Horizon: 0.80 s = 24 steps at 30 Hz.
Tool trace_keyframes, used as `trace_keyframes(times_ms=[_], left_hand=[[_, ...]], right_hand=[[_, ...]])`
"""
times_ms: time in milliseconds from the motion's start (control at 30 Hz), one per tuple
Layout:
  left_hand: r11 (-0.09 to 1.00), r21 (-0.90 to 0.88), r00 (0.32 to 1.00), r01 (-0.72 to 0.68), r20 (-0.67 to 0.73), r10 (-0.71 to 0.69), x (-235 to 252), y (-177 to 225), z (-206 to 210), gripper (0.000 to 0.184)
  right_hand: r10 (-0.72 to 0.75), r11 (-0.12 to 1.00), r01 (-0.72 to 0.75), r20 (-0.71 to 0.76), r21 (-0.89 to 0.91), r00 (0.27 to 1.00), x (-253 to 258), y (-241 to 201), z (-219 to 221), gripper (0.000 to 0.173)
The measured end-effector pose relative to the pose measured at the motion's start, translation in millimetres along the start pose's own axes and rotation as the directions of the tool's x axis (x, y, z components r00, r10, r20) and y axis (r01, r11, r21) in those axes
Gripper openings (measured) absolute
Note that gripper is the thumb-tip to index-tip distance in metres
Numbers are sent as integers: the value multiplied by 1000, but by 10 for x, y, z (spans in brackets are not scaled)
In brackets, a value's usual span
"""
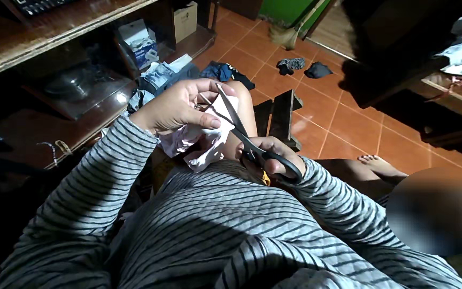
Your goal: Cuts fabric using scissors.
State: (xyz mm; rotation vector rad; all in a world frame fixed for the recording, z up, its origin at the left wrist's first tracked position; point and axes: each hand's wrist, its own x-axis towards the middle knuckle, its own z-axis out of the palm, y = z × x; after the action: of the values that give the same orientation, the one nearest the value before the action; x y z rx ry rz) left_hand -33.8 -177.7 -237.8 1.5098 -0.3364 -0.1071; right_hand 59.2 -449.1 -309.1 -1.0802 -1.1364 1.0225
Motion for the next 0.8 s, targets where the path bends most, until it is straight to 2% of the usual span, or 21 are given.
trace_keyframes(times_ms=[100, 200, 300, 400, 533, 800], left_hand=[[999, -51, 1000, 10, 3, -10, -9, -33, 8, 59], [997, -73, 999, -4, 49, 8, 13, -77, 44, 59], [997, -76, 995, -26, 93, 33, 37, -109, 61, 58], [998, -60, 998, -11, 55, 15, 26, -76, 66, 58], [996, -89, 1000, 11, 11, -10, -8, -46, 16, 62], [996, -72, 998, 52, 40, -49, 19, -59, 91, 67]], right_hand=[[1, 1000, -1, -16, 0, 1000, -8, 14, 5, 52], [4, 997, -3, 16, -81, 1000, 8, 25, -24, 65], [11, 999, -10, 34, -46, 999, 24, 39, -23, 71], [20, 998, -22, 43, 58, 999, 23, 40, -19, 63], [44, 994, -43, -12, 101, 999, -29, 38, 13, 49], [41, 998, -41, -7, 39, 999, 39, 17, -16, 57]])
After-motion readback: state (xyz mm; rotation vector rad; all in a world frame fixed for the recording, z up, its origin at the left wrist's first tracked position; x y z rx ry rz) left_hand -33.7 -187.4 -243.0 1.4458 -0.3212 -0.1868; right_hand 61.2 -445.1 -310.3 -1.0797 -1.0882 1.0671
